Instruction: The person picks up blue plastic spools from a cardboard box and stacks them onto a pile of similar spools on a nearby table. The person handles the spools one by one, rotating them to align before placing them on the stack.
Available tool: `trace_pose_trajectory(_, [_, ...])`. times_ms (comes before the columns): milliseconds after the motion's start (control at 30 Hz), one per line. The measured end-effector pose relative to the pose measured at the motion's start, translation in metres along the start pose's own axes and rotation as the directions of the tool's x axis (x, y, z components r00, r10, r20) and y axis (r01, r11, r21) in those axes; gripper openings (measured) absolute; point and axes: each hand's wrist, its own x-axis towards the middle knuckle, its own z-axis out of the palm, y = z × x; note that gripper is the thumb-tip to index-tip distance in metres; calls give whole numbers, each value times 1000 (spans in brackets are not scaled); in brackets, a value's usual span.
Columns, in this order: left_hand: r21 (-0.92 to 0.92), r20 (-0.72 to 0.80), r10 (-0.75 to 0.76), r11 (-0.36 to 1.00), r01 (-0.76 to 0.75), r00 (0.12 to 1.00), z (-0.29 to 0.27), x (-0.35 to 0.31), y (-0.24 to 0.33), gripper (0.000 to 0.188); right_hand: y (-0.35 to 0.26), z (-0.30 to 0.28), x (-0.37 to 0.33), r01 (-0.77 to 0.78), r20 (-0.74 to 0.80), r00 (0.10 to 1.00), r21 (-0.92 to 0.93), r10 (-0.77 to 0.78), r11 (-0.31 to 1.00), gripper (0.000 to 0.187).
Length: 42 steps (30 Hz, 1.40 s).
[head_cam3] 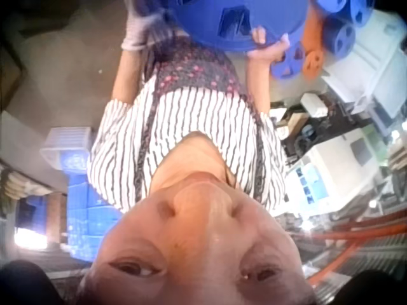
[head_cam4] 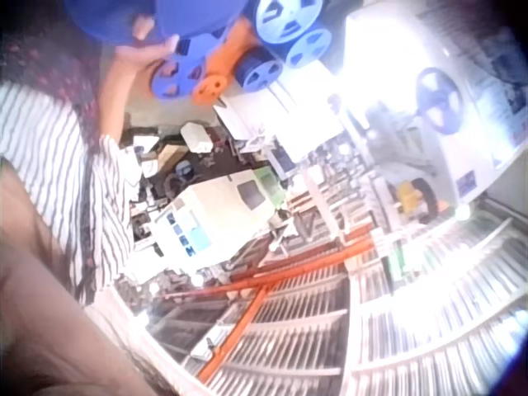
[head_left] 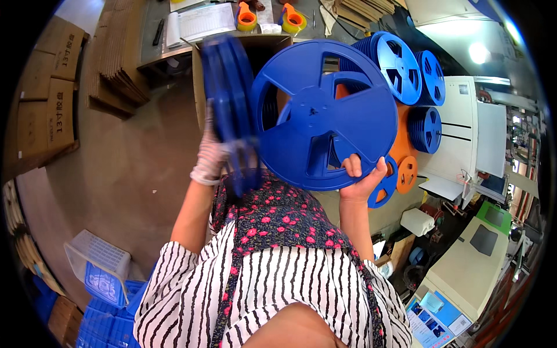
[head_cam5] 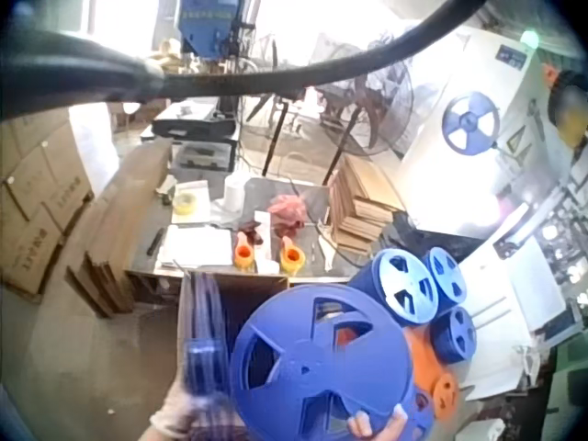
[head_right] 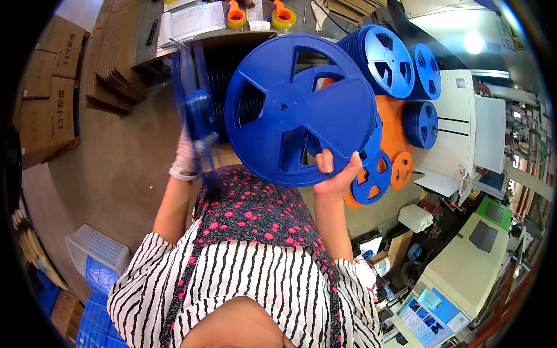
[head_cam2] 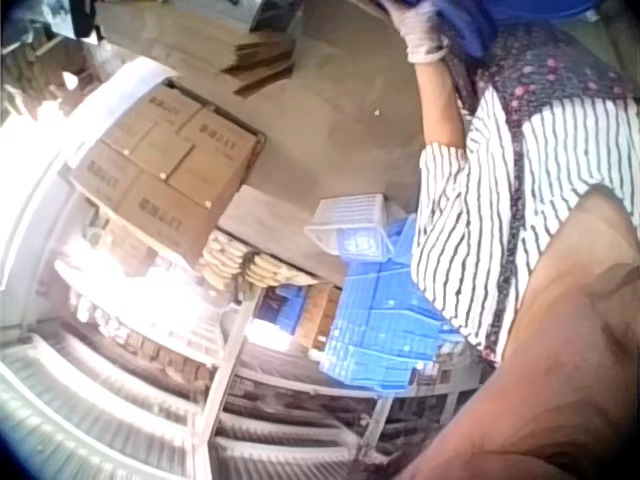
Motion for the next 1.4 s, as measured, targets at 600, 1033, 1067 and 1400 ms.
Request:
trace_pose_trajectory(600, [-381,284,-239,861,338,929,72,-12,14,53,35,57,-26,-113,121,964,-621,237,775,47])
trace_pose_trajectory(1033, [-784,410,101,547,294,906,21,-20,6,78,1,-2,-9,-45,-111,991,-790,-70,611,50])
trace_pose_trajectory(1067, [-800,429,124,513,312,895,22,-20,7,77,1,-4,-8,-43,-127,988,-778,-89,626,49])
trace_pose_trajectory(1400, [-892,309,172,393,222,935,25,-7,15,68,-5,-17,-2,-104,-192,979,-746,-64,657,40])
